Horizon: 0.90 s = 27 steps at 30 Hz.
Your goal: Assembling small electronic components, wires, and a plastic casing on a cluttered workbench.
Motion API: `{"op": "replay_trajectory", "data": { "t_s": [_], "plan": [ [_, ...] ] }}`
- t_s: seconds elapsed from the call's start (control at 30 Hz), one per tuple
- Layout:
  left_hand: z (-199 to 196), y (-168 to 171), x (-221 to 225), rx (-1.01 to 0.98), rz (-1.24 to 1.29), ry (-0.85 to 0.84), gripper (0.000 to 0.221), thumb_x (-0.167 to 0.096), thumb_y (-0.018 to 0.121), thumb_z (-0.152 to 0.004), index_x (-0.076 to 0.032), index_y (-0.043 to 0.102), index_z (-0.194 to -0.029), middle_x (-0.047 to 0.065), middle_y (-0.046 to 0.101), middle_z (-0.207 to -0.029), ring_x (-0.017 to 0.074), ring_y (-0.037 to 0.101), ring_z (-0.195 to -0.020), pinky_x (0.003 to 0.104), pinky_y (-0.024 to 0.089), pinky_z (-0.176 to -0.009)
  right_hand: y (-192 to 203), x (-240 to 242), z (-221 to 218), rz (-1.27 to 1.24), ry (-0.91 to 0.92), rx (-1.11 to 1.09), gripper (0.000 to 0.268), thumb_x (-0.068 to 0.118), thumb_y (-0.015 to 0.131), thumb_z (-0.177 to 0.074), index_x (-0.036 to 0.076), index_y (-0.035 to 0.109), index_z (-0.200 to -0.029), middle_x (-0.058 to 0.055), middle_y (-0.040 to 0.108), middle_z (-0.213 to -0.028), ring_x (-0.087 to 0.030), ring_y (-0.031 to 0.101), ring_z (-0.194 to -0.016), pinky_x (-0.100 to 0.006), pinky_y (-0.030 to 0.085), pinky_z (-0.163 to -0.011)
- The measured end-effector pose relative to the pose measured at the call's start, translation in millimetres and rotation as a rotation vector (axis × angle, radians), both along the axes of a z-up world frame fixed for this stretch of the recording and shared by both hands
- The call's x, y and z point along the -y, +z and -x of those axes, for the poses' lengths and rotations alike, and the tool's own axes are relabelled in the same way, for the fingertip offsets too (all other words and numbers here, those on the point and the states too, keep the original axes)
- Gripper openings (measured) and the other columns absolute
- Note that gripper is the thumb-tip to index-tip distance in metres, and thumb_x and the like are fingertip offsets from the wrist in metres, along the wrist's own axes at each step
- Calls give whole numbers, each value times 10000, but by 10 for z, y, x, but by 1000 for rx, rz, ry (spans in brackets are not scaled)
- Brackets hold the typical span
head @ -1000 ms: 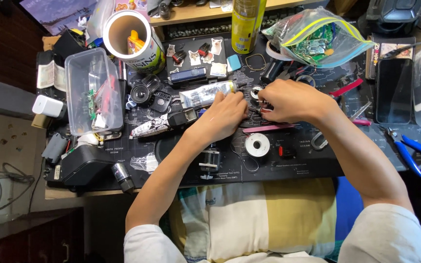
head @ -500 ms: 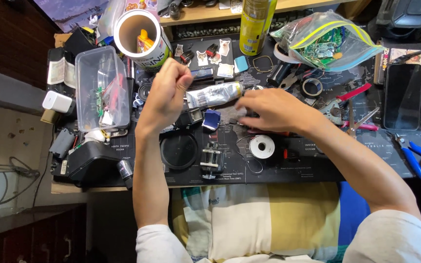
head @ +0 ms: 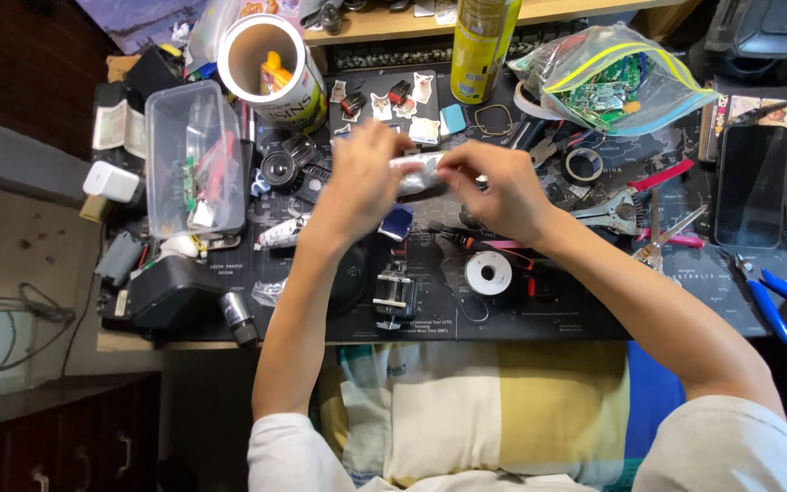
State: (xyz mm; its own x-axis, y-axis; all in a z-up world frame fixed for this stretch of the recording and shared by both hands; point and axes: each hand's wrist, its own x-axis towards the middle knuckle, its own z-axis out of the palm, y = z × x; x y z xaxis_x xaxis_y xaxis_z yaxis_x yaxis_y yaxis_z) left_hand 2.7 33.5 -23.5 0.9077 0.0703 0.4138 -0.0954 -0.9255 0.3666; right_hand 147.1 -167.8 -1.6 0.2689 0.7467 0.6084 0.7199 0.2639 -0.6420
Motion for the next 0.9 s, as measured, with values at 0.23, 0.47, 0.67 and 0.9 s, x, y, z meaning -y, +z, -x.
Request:
{"op": "replay_trajectory", "data": {
  "t_s": [0.23, 0.47, 0.67, 0.9],
  "plan": [
    [-208, -288, -455, -47, -592, 362, 480, -375, 963, -776, -140, 730, -1124, 43, 505, -1142, 307, 512, -1034, 429, 378, -826, 1, 14, -187, 11, -21, -308, 188, -127, 648, -1078, -44, 703, -1237, -187, 783, -916, -240, 790, -769, -368, 668, -665],
    [-196, -17, -399, 78, -168, 332, 210, -167, 595, -1151, -22, 555, -1296, 172, 660, -1118, 440, 742, -955, 511, 544, -852, -104, -15, -195, -20, 26, -431, 184, -63, 534, -1154, -56, 701, -1231, -216, 774, -908, -244, 771, -722, -367, 666, -604],
    [-624, -284, -511, -54, -660, 694, 245, -162, 604, -1002, -72, 548, -1223, 25, 623, -1029, 254, 789, -656, 422, 649, -569, -2, 27, -120, -18, 43, -544, 113, -41, 548, -1142, -45, 585, -1249, -205, 773, -907, -222, 751, -705, -342, 660, -617],
    [-838, -534, -687, -66, -717, 739, 175, -124, 694, -929, -128, 590, -1069, 16, 674, -875, 279, 793, -759, 431, 677, -613, -9, 16, -146, 9, 41, -560, 122, -54, 566, -1121, -41, 586, -1240, -200, 785, -889, -216, 770, -681, -323, 666, -591]
  ]
}}
